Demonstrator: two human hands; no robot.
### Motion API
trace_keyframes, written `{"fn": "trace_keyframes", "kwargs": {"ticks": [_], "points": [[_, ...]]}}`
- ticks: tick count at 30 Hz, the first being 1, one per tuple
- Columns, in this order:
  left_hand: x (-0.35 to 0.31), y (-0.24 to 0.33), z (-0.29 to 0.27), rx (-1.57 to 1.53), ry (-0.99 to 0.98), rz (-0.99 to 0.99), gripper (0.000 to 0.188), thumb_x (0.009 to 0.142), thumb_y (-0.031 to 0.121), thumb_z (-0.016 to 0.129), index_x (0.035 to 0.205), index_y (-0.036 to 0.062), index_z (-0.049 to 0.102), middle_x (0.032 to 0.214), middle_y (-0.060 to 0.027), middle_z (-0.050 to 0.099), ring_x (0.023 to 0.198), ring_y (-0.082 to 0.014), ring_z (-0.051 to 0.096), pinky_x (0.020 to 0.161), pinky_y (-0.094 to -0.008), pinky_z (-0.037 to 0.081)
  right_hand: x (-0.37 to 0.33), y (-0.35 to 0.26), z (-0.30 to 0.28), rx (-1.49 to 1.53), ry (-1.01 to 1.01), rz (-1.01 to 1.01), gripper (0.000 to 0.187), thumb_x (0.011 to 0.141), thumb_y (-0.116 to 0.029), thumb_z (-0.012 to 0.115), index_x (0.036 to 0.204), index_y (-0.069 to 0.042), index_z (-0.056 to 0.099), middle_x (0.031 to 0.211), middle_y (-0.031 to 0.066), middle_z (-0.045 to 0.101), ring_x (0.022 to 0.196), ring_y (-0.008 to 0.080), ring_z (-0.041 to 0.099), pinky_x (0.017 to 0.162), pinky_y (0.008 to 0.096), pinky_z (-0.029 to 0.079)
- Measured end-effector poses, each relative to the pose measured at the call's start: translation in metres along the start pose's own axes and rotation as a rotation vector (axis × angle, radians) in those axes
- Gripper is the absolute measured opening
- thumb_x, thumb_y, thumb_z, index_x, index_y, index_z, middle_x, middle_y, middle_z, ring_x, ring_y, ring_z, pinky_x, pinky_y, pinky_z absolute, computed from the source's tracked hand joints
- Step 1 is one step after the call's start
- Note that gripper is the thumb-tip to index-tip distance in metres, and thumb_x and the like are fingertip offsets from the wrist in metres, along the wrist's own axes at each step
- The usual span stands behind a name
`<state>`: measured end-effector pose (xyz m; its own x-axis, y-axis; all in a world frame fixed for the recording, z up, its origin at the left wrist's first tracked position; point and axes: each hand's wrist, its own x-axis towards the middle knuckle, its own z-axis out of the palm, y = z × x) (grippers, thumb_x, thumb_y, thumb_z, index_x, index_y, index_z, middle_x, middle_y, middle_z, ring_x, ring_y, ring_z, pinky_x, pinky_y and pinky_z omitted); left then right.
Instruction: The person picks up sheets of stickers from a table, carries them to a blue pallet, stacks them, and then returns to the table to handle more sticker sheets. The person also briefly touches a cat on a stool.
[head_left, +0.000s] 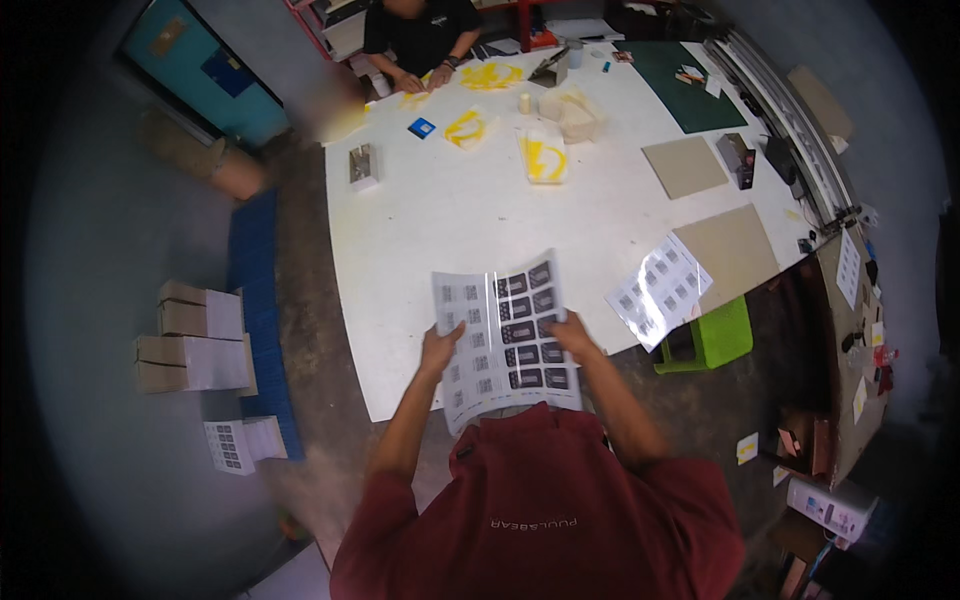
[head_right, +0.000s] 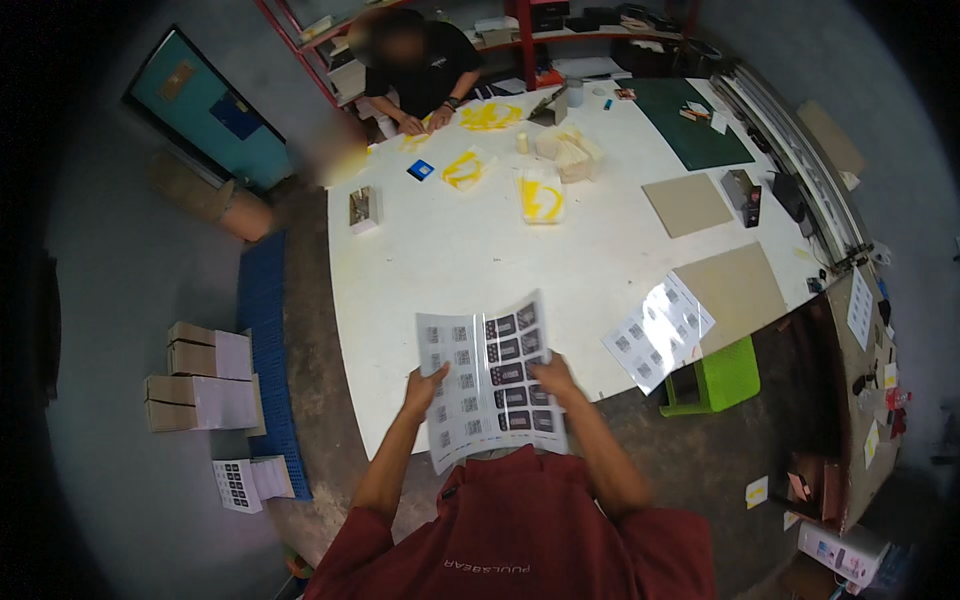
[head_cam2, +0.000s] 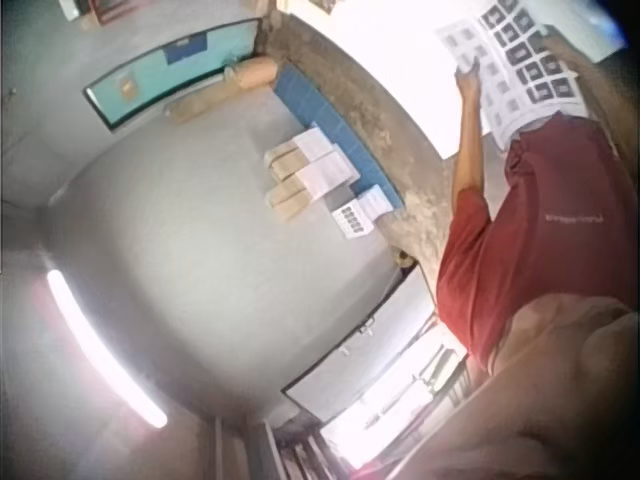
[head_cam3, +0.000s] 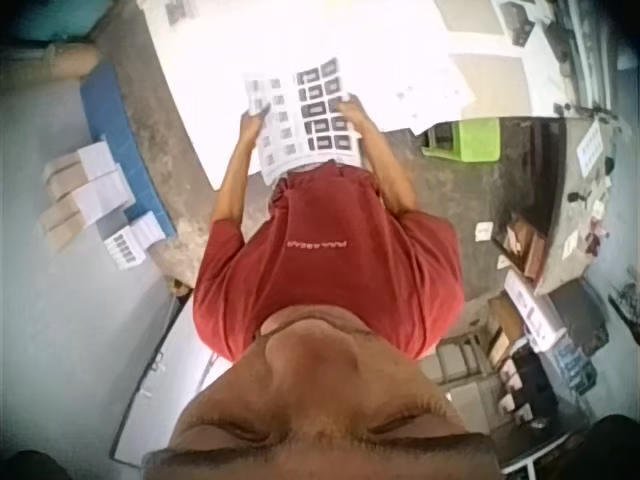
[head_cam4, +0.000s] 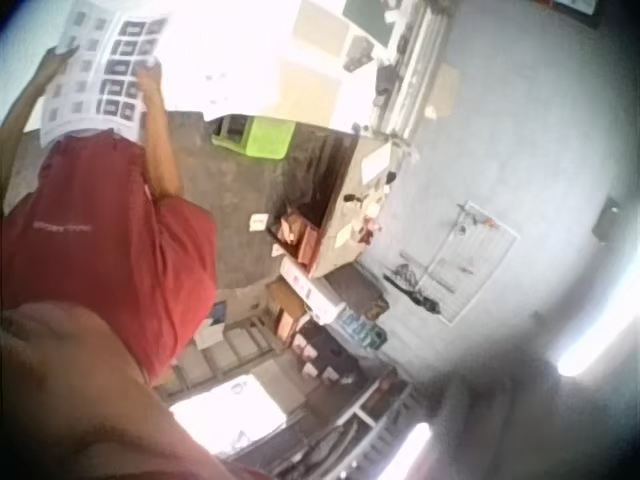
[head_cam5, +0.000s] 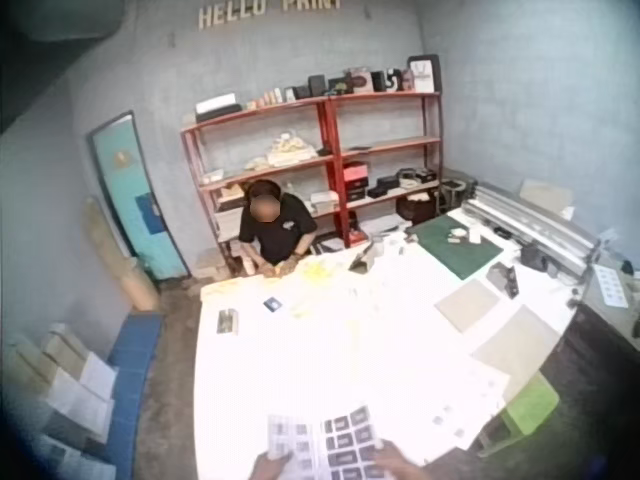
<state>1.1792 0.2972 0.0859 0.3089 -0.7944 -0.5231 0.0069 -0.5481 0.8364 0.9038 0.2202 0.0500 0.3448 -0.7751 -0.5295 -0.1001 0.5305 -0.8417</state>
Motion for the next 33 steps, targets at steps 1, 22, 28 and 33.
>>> {"fn": "trace_keyframes", "kwargs": {"ticks": [1,22,28,33], "points": [[0.004,-0.007,0.021,0.05,-0.022,0.06,0.042,0.092,0.026,0.062,0.12,-0.0057,0.059,0.111,-0.0168,0.067,0.097,-0.0237,0.065,0.084,-0.0333,0.049,0.008,0.017,0.016,-0.248,0.189,-0.11,0.042,0.082,-0.015,0.058,0.121,-0.001,0.057,0.107,0.0189,0.068,0.096,0.0315,0.067,0.086,0.0388,0.051],[-0.053,-0.062,-0.026,-0.277,0.03,0.408,0.078,0.075,0.02,0.078,0.138,-0.0013,0.039,0.138,-0.0148,0.046,0.127,-0.0236,0.043,0.109,-0.036,0.029,-0.063,0.051,-0.102,-0.261,0.232,-0.283,0.038,0.081,-0.005,0.072,0.118,-0.002,0.061,0.1,0.0064,0.068,0.098,0.0161,0.062,0.085,0.0294,0.049],[-0.027,-0.059,-0.038,-0.043,-0.001,0.35,0.084,0.063,0.012,0.087,0.134,0.0038,0.042,0.132,-0.0137,0.049,0.123,-0.024,0.047,0.106,-0.0379,0.037,-0.055,0.055,-0.127,-0.328,0.074,-0.436,0.052,0.065,0.003,0.06,0.116,-0.005,0.062,0.113,0.0106,0.065,0.108,0.0216,0.06,0.093,0.0331,0.045],[0.006,-0.073,-0.036,0.378,0.027,0.404,0.06,0.071,0.004,0.082,0.123,0.0035,0.052,0.119,-0.0129,0.058,0.11,-0.0232,0.055,0.096,-0.0371,0.044,-0.04,0.082,-0.149,-0.416,0.07,-0.695,0.045,0.07,-0.006,0.07,0.114,-0.005,0.063,0.111,0.0135,0.066,0.105,0.0267,0.062,0.09,0.035,0.047]]}}
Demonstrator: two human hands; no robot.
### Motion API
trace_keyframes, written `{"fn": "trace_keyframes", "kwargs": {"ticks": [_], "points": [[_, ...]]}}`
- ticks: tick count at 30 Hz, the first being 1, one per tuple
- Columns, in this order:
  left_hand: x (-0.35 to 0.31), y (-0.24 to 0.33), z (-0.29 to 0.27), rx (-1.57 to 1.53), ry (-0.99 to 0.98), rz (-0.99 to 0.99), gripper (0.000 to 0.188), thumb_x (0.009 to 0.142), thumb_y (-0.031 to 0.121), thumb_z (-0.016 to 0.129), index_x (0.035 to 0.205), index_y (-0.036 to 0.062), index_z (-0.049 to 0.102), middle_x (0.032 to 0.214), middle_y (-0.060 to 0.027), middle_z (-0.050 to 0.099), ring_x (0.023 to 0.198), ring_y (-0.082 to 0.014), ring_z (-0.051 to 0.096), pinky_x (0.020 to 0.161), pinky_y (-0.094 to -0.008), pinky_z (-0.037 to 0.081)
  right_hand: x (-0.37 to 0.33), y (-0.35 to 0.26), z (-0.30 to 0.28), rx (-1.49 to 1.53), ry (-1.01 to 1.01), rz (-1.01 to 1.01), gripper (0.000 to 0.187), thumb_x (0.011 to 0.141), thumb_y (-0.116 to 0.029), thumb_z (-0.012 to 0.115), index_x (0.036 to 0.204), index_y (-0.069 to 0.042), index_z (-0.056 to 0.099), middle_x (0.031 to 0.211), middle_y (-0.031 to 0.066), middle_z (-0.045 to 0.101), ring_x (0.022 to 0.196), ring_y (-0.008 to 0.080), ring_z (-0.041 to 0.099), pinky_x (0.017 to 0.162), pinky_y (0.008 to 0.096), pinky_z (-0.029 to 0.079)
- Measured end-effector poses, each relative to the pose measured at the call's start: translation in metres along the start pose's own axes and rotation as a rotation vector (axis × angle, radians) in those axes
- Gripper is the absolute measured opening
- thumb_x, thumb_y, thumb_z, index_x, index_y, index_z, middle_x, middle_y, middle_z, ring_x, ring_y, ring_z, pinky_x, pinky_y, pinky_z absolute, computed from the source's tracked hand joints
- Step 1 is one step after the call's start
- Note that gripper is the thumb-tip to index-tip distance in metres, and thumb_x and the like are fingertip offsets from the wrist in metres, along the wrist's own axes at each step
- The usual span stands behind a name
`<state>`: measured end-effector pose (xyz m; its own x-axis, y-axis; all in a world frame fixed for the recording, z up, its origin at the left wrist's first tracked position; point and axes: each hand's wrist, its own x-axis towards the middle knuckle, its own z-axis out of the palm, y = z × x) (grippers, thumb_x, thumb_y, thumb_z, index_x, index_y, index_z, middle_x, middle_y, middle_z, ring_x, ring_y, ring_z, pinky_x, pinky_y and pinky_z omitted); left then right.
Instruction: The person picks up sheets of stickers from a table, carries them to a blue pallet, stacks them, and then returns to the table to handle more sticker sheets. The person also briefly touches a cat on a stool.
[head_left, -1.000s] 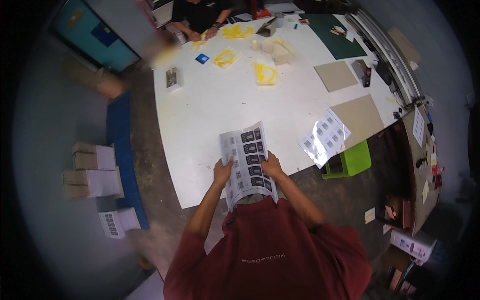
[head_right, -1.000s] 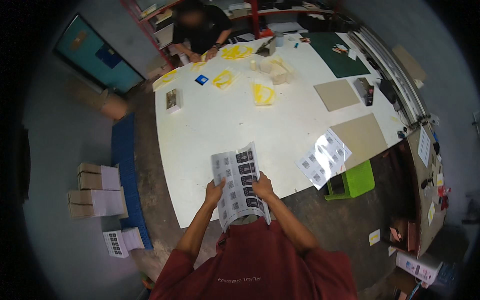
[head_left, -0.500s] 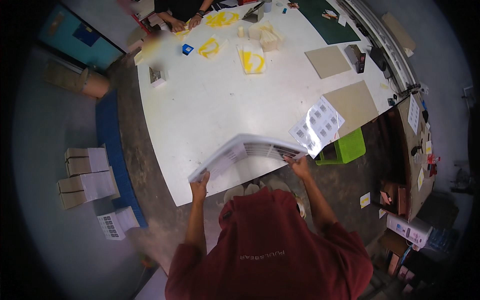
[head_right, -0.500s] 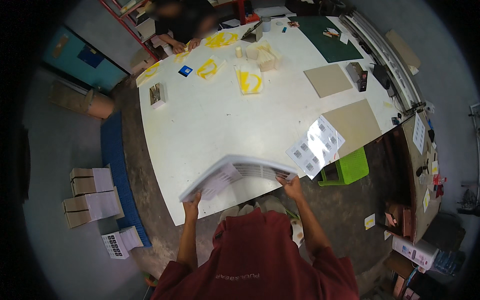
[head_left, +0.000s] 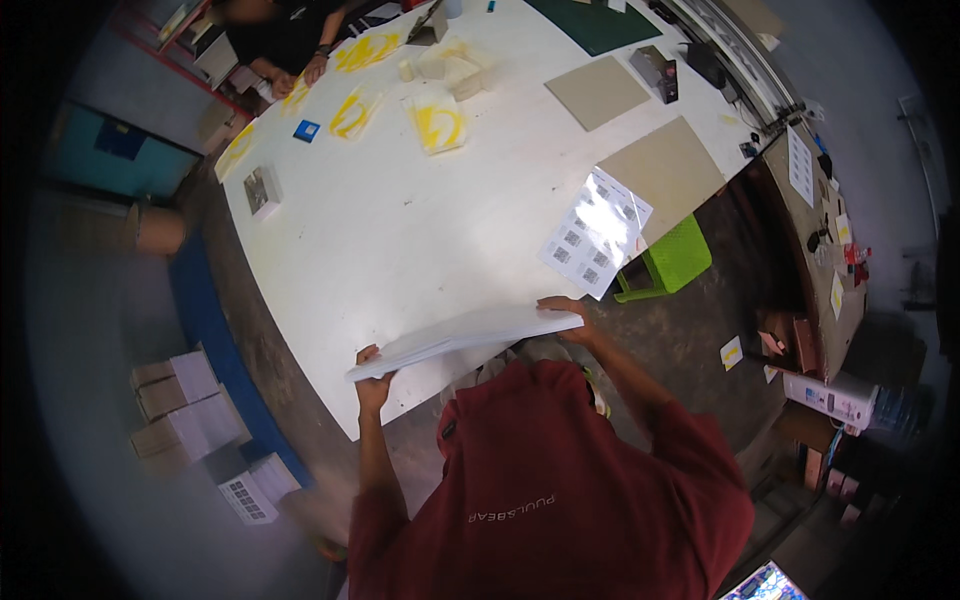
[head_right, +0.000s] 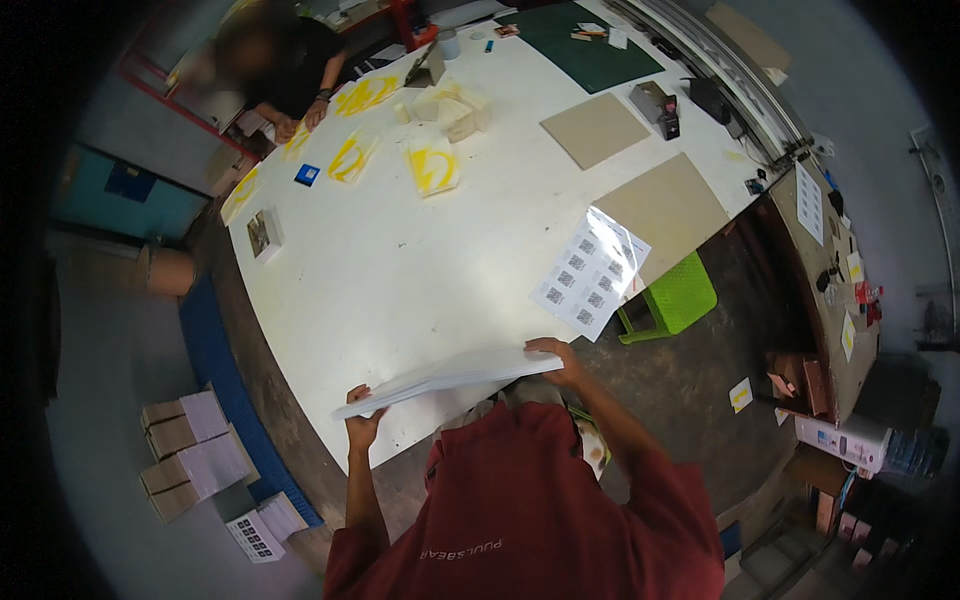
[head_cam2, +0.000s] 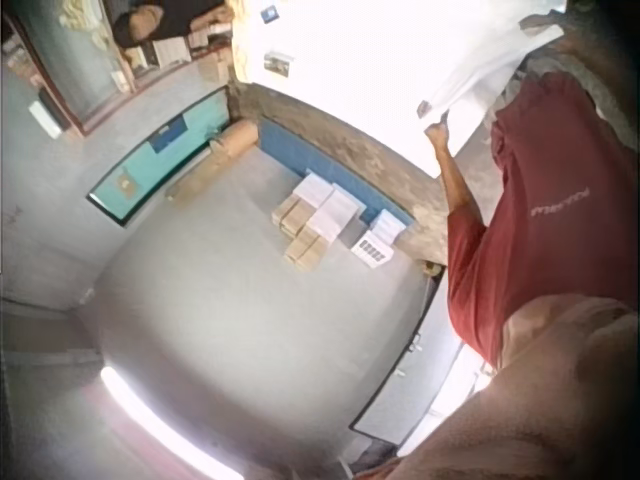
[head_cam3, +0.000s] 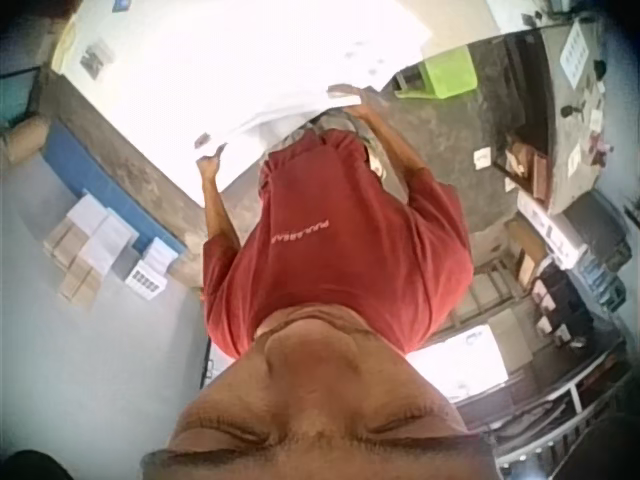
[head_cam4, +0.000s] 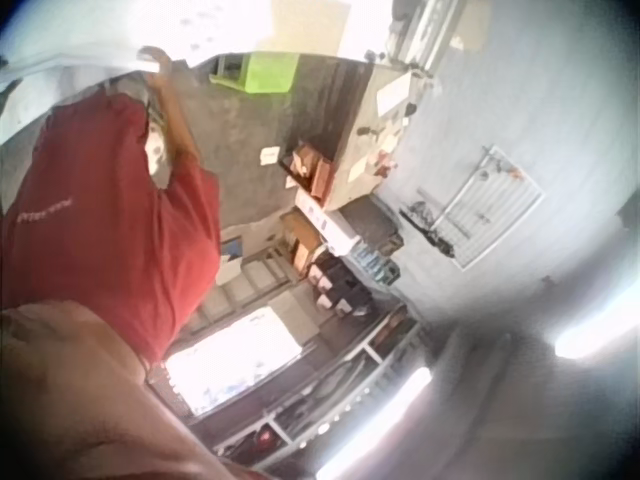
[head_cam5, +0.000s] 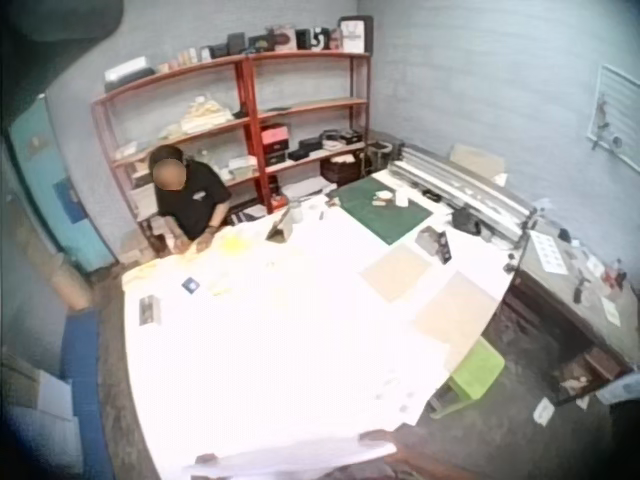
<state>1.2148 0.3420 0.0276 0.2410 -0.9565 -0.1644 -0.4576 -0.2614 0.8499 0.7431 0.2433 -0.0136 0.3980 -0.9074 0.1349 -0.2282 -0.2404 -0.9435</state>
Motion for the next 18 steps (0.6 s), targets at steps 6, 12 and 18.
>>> {"fn": "trace_keyframes", "kwargs": {"ticks": [6,12,18], "points": [[0.031,0.045,0.027,-0.083,0.083,0.0,0.038,0.077,0.012,0.079,0.106,-0.0063,0.063,0.101,-0.0142,0.067,0.093,-0.0201,0.063,0.086,-0.0329,0.048,0.021,-0.012,-0.014,0.036,0.096,0.503,0.04,0.078,-0.015,0.077,0.111,0.001,0.063,0.107,0.0162,0.067,0.1,0.0225,0.063,0.088,0.0367,0.049],[0.078,0.076,0.145,-0.243,0.057,-0.108,0.029,0.084,0.011,0.071,0.108,-0.0061,0.064,0.102,-0.0135,0.069,0.089,-0.0199,0.065,0.082,-0.0328,0.051,0.065,-0.016,-0.087,-0.143,0.362,0.675,0.039,0.08,-0.022,0.073,0.111,0.0,0.064,0.101,0.0174,0.069,0.094,0.0302,0.066,0.085,0.0378,0.05],[0.108,0.125,0.263,-0.099,-0.308,-0.324,0.03,0.087,0.017,0.068,0.105,-0.0071,0.065,0.099,-0.0196,0.069,0.091,-0.0287,0.068,0.082,-0.0385,0.052,0.08,0.01,-0.165,-0.692,0.349,0.829,0.045,0.074,-0.033,0.077,0.101,0.001,0.065,0.096,0.0238,0.067,0.094,0.0399,0.065,0.082,0.0434,0.051]]}}
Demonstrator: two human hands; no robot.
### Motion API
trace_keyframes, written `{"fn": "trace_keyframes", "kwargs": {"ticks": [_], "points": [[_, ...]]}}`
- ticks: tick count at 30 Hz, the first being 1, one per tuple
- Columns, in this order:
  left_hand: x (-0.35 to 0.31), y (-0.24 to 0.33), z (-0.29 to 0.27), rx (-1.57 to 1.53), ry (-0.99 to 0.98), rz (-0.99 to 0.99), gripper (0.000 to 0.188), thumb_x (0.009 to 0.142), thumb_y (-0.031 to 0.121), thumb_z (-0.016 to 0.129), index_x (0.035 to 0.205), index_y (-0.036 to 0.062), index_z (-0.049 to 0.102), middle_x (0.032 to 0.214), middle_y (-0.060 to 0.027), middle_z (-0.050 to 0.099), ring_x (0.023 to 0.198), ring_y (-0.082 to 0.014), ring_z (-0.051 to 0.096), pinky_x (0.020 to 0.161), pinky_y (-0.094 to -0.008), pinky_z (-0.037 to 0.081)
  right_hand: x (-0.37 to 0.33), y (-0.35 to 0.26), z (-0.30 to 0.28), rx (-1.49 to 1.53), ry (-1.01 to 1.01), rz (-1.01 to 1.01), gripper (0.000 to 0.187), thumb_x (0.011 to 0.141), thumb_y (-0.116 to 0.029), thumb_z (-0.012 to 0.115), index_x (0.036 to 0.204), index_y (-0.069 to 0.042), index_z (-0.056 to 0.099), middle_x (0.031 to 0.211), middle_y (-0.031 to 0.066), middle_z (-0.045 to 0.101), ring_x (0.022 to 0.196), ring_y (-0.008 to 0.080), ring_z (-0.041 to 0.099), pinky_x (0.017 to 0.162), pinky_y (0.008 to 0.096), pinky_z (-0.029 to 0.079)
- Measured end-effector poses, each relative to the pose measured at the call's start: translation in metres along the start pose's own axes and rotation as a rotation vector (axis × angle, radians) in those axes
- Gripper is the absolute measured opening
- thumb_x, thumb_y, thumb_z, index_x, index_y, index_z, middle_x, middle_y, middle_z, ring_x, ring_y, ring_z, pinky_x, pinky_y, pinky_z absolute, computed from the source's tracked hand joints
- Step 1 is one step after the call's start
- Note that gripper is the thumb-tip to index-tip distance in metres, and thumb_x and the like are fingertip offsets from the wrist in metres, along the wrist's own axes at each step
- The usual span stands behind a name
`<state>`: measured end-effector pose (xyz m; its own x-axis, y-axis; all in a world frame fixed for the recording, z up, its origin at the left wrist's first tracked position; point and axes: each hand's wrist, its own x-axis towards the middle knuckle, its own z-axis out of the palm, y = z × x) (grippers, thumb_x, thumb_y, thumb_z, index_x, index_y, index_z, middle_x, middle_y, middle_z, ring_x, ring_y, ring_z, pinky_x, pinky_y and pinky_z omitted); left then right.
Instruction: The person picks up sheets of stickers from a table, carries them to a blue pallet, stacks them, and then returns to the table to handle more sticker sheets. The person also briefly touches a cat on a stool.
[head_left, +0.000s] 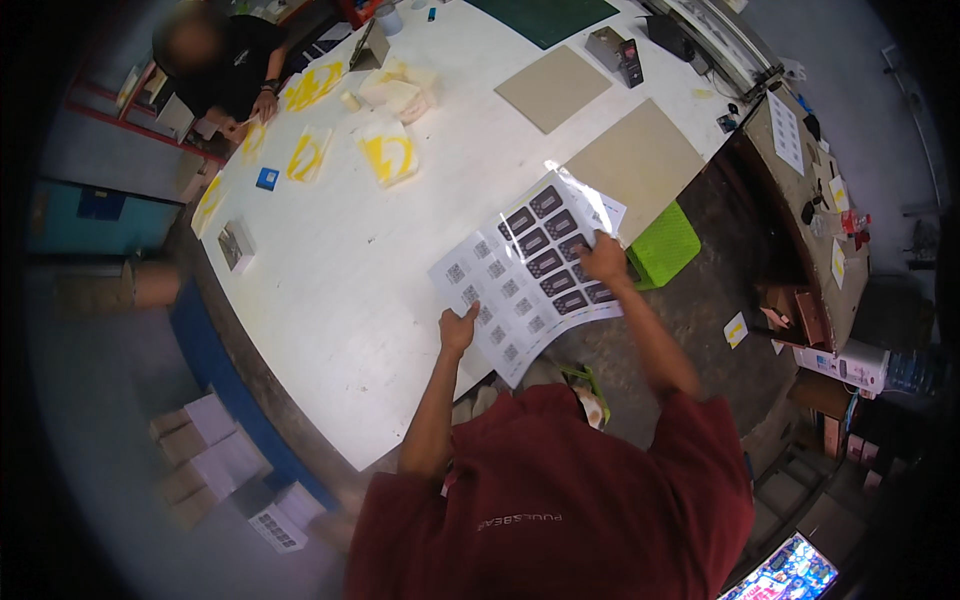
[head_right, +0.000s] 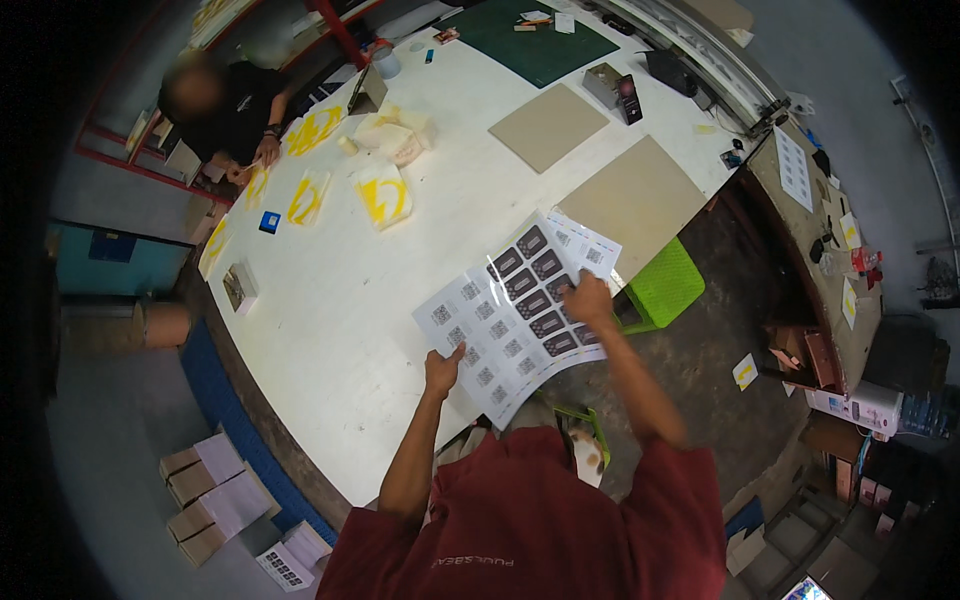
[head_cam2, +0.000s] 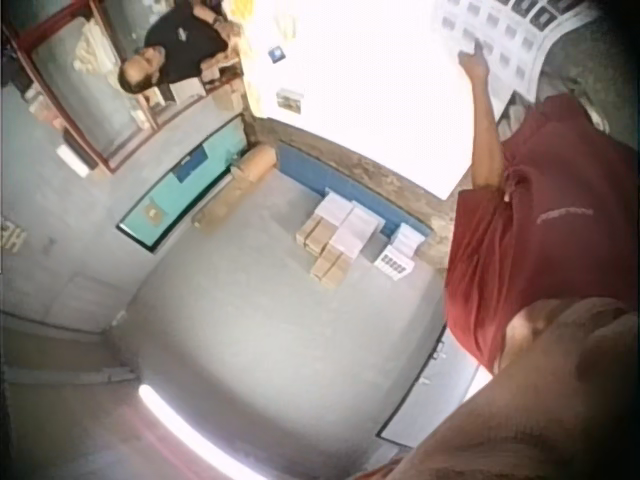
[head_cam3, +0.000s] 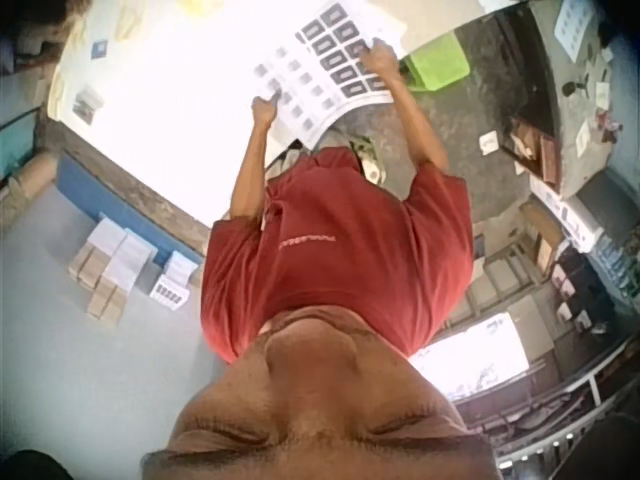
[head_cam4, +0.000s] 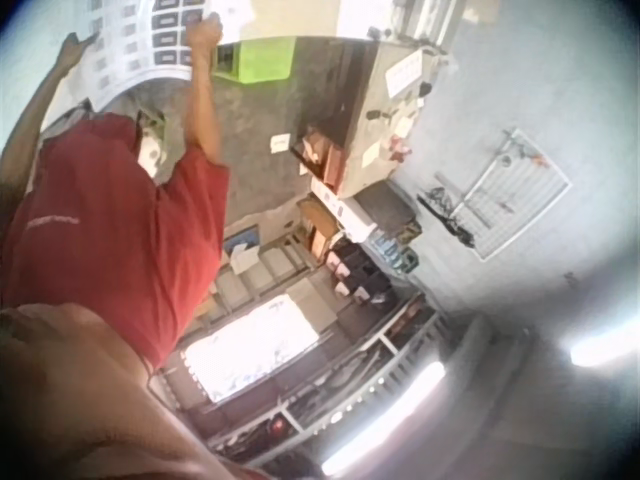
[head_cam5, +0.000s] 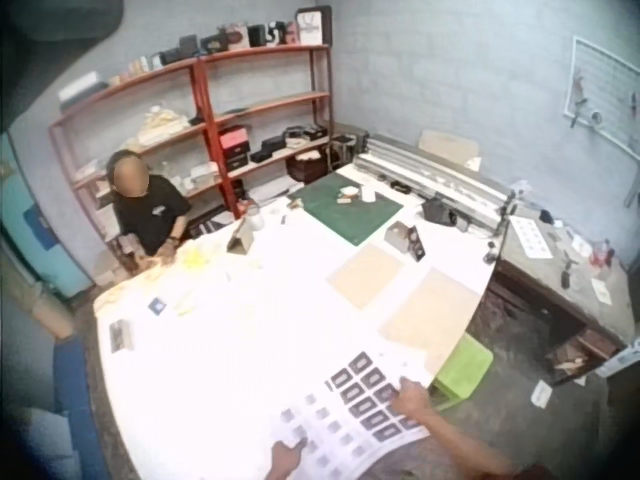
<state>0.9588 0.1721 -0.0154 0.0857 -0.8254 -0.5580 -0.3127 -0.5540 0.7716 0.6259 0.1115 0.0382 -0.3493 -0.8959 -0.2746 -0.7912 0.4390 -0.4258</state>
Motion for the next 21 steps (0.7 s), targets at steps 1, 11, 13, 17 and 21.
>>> {"fn": "trace_keyframes", "kwargs": {"ticks": [1,11,13,17,21], "points": [[0.008,-0.001,0.007,-0.244,-0.067,-0.038,0.031,0.087,0.015,0.067,0.109,-0.0064,0.064,0.102,-0.0172,0.069,0.093,-0.028,0.067,0.083,-0.0382,0.052,0.016,0.022,-0.009,-0.018,0.043,-0.074,0.045,0.073,-0.033,0.077,0.099,0.001,0.065,0.093,0.0237,0.068,0.092,0.0392,0.066,0.08,0.0432,0.052],[0.067,0.035,0.08,-0.787,-0.487,-0.174,0.05,0.088,0.013,0.068,0.131,-0.0044,0.047,0.125,-0.0124,0.056,0.11,-0.0251,0.057,0.091,-0.0394,0.049,0.029,0.133,-0.088,0.311,0.601,-0.019,0.044,0.082,-0.026,0.076,0.112,0.001,0.058,0.102,0.014,0.066,0.099,0.0227,0.062,0.086,0.0328,0.048],[0.099,0.01,0.114,-0.719,-0.378,-0.227,0.05,0.089,0.014,0.068,0.131,-0.0042,0.047,0.125,-0.0116,0.056,0.109,-0.0247,0.057,0.09,-0.0401,0.048,-0.017,0.164,-0.062,0.429,0.455,-0.056,0.033,0.085,-0.021,0.073,0.107,0.0,0.058,0.092,0.0063,0.063,0.088,0.0139,0.059,0.08,0.0288,0.048],[0.135,-0.035,0.143,-0.668,-0.271,-0.259,0.05,0.088,0.014,0.069,0.13,-0.0044,0.049,0.124,-0.0117,0.057,0.108,-0.0238,0.056,0.089,-0.0393,0.047,-0.156,0.232,0.002,0.698,0.289,0.336,0.015,0.09,-0.015,0.064,0.094,-0.001,0.062,0.083,-0.0015,0.057,0.075,0.0099,0.053,0.068,0.0264,0.046],[0.116,-0.04,0.151,-0.728,-0.233,-0.322,0.049,0.086,0.013,0.072,0.125,-0.0076,0.052,0.116,-0.013,0.061,0.101,-0.0239,0.059,0.083,-0.0364,0.05,-0.291,0.289,0.068,1.002,-0.026,1.0,0.032,0.097,-0.025,0.05,0.114,0.0,0.061,0.093,0.0113,0.066,0.079,0.0217,0.065,0.072,0.0335,0.053]]}}
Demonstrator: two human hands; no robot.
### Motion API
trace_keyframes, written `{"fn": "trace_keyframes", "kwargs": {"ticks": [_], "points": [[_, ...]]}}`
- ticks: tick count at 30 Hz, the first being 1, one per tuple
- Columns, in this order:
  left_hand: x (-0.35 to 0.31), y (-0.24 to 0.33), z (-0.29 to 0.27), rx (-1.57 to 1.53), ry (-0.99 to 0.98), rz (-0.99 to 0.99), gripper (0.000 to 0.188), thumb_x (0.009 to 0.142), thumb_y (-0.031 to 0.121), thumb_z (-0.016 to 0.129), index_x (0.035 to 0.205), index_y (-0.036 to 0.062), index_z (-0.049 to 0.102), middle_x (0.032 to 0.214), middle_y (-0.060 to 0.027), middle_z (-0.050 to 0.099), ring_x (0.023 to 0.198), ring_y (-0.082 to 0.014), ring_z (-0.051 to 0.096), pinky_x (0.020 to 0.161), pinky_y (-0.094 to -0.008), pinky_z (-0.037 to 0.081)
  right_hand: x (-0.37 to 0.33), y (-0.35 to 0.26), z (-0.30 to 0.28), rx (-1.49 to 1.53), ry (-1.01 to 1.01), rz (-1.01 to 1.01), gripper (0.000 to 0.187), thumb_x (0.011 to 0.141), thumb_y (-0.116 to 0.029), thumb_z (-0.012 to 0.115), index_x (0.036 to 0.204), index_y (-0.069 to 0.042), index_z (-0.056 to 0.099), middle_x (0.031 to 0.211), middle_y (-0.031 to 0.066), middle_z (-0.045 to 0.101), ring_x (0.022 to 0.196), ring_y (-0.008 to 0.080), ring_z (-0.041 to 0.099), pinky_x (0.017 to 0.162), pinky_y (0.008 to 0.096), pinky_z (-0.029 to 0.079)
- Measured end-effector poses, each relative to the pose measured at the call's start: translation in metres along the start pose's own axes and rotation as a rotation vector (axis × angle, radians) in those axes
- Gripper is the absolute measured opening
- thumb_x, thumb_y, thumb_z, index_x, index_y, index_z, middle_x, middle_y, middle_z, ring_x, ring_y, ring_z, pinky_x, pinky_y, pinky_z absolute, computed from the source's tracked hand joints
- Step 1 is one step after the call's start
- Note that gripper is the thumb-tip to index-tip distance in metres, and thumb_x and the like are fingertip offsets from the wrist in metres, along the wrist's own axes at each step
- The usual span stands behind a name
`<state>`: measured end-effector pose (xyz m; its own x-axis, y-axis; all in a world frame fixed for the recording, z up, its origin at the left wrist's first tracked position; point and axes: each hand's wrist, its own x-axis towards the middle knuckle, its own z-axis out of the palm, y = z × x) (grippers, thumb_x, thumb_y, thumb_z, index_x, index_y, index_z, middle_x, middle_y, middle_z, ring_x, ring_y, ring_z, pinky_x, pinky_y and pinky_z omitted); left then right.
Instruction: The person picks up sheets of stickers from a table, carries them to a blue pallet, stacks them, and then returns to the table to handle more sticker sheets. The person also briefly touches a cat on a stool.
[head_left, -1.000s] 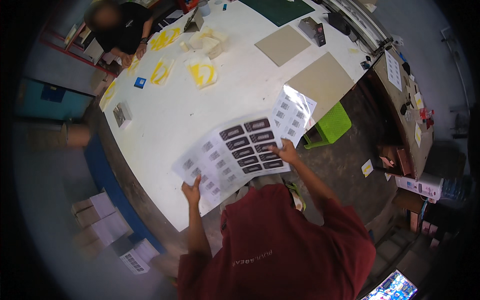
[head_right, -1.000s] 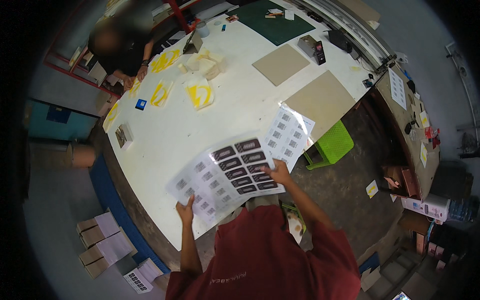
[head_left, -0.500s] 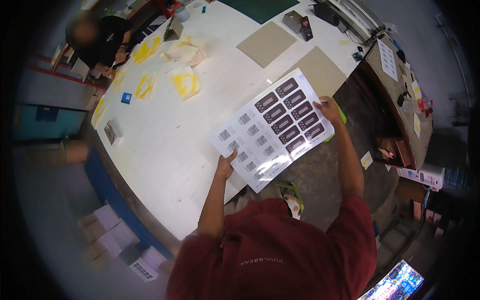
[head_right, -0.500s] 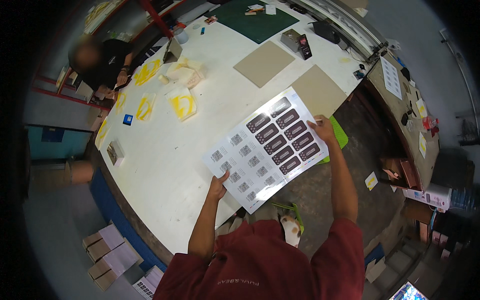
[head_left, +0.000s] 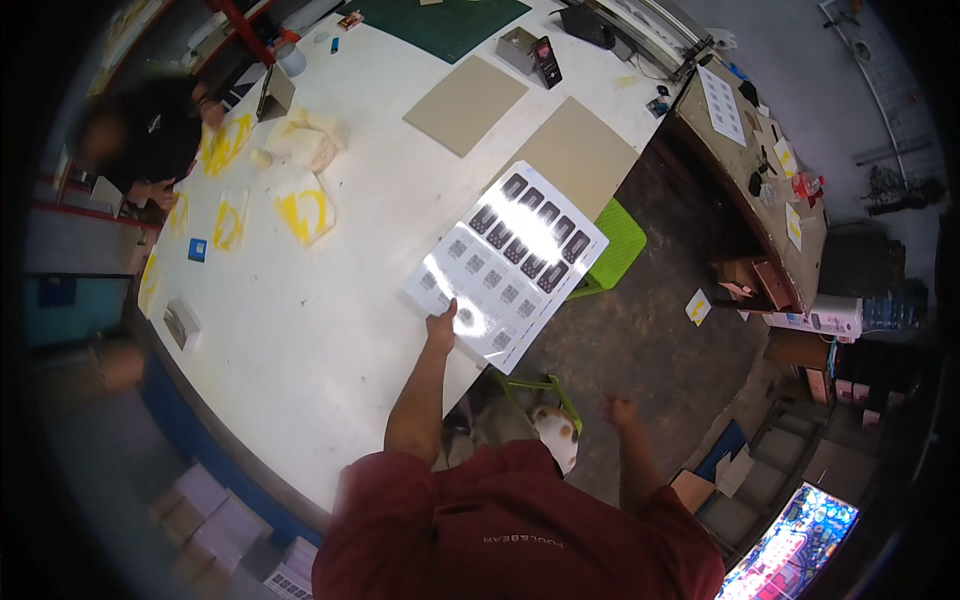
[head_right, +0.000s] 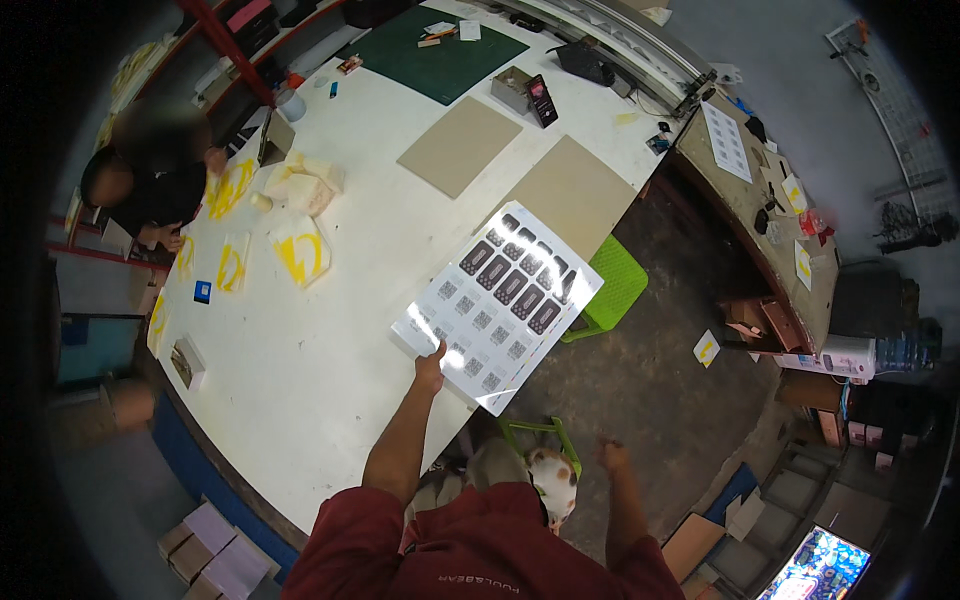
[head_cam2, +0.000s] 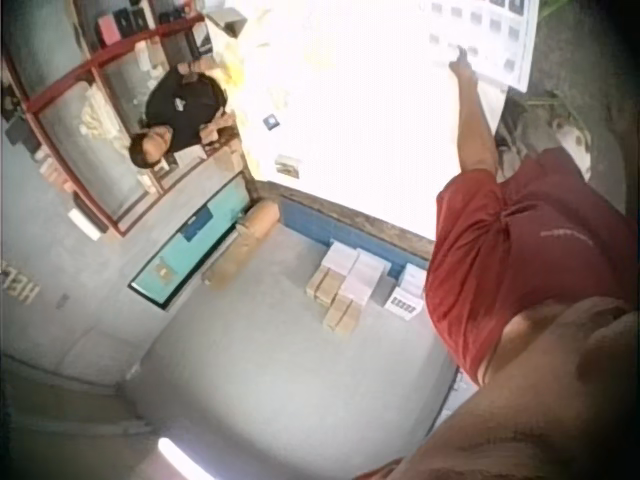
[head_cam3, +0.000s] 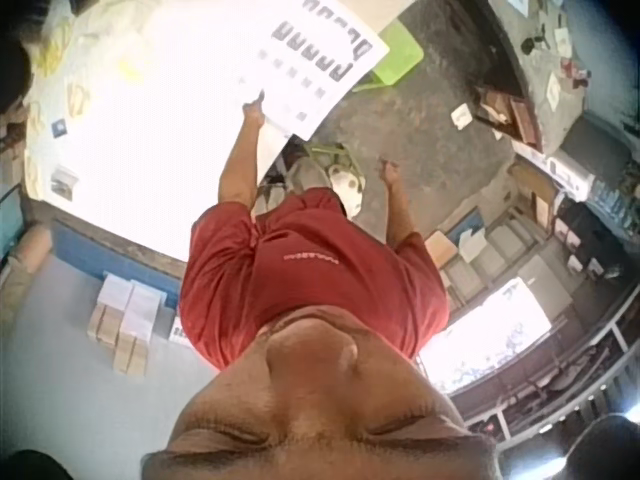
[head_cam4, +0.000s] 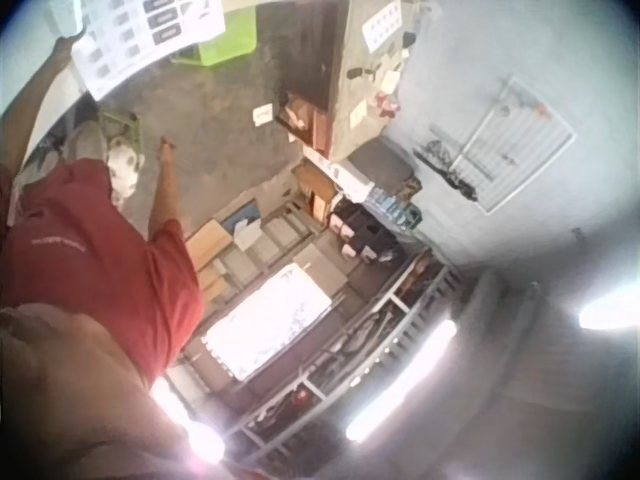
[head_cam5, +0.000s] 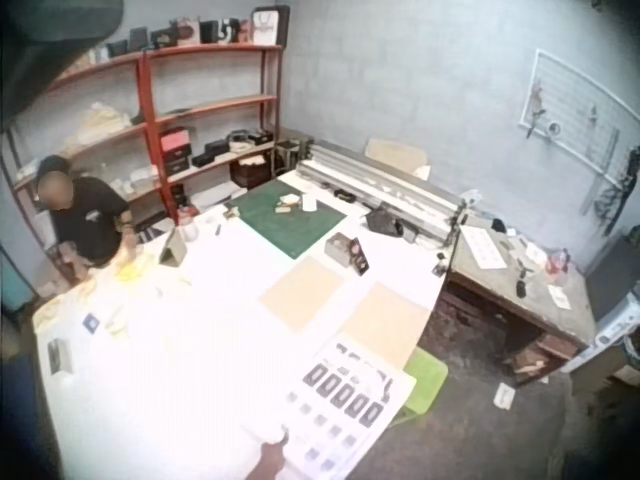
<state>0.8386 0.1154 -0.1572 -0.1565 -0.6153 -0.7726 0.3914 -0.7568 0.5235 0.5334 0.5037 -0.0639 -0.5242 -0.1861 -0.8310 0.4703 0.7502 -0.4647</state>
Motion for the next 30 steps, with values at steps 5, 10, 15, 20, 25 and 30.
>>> {"fn": "trace_keyframes", "kwargs": {"ticks": [5,10,15,20,25,30], "points": [[-0.046,0.038,-0.013,0.283,0.119,0.0,0.077,0.078,0.022,0.081,0.13,-0.0139,0.037,0.114,-0.0186,0.061,0.095,-0.0253,0.063,0.084,-0.0367,0.053,-0.02,0.025,0.061,-0.156,-0.12,0.183,0.035,0.095,-0.027,0.051,0.118,-0.003,0.059,0.103,0.0168,0.066,0.086,0.0272,0.067,0.075,0.0403,0.052],[-0.134,0.072,-0.099,0.225,0.192,0.139,0.076,0.085,0.023,0.073,0.139,-0.0072,0.029,0.119,-0.0146,0.061,0.104,-0.0224,0.061,0.091,-0.0375,0.05,0.009,-0.006,0.154,-0.54,-0.328,-0.018,0.028,0.091,-0.028,0.056,0.107,-0.005,0.063,0.089,0.0088,0.066,0.075,0.0206,0.065,0.066,0.0357,0.051],[-0.246,0.082,-0.195,0.236,0.226,0.455,0.048,0.09,0.02,0.067,0.129,-0.0005,0.049,0.117,-0.0101,0.064,0.102,-0.0172,0.062,0.085,-0.0307,0.052,0.038,-0.036,0.26,-0.73,-0.552,-0.531,0.03,0.086,-0.032,0.068,0.09,-0.003,0.063,0.071,0.0071,0.064,0.061,0.0133,0.061,0.052,0.0292,0.049],[-0.406,0.106,-0.216,-0.067,0.376,0.924,0.043,0.092,0.015,0.062,0.13,-0.0006,0.049,0.122,-0.015,0.061,0.112,-0.0213,0.059,0.095,-0.0337,0.047,-0.003,-0.047,0.362,-0.847,-0.85,-0.549,0.03,0.086,-0.027,0.071,0.096,0.0,0.061,0.069,0.0106,0.065,0.055,0.0153,0.06,0.048,0.0263,0.048],[-0.621,0.128,-0.205,0.274,0.513,1.715,0.045,0.095,0.025,0.057,0.131,0.0004,0.048,0.121,-0.0221,0.06,0.107,-0.0281,0.061,0.092,-0.0385,0.049,-0.103,-0.001,0.46,-1.26,-1.099,-0.563,0.033,0.087,-0.032,0.069,0.096,-0.001,0.063,0.086,0.0142,0.068,0.08,0.0213,0.065,0.071,0.0336,0.052],[-0.724,0.094,-0.174,0.288,0.249,2.085,0.049,0.092,0.032,0.061,0.132,0.006,0.05,0.124,-0.0278,0.055,0.108,-0.035,0.059,0.091,-0.0438,0.05,-0.132,0.064,0.535,-1.608,-0.973,-1.143,0.047,0.079,-0.04,0.073,0.106,-0.003,0.063,0.104,0.0176,0.066,0.094,0.0286,0.064,0.081,0.0404,0.051]]}}
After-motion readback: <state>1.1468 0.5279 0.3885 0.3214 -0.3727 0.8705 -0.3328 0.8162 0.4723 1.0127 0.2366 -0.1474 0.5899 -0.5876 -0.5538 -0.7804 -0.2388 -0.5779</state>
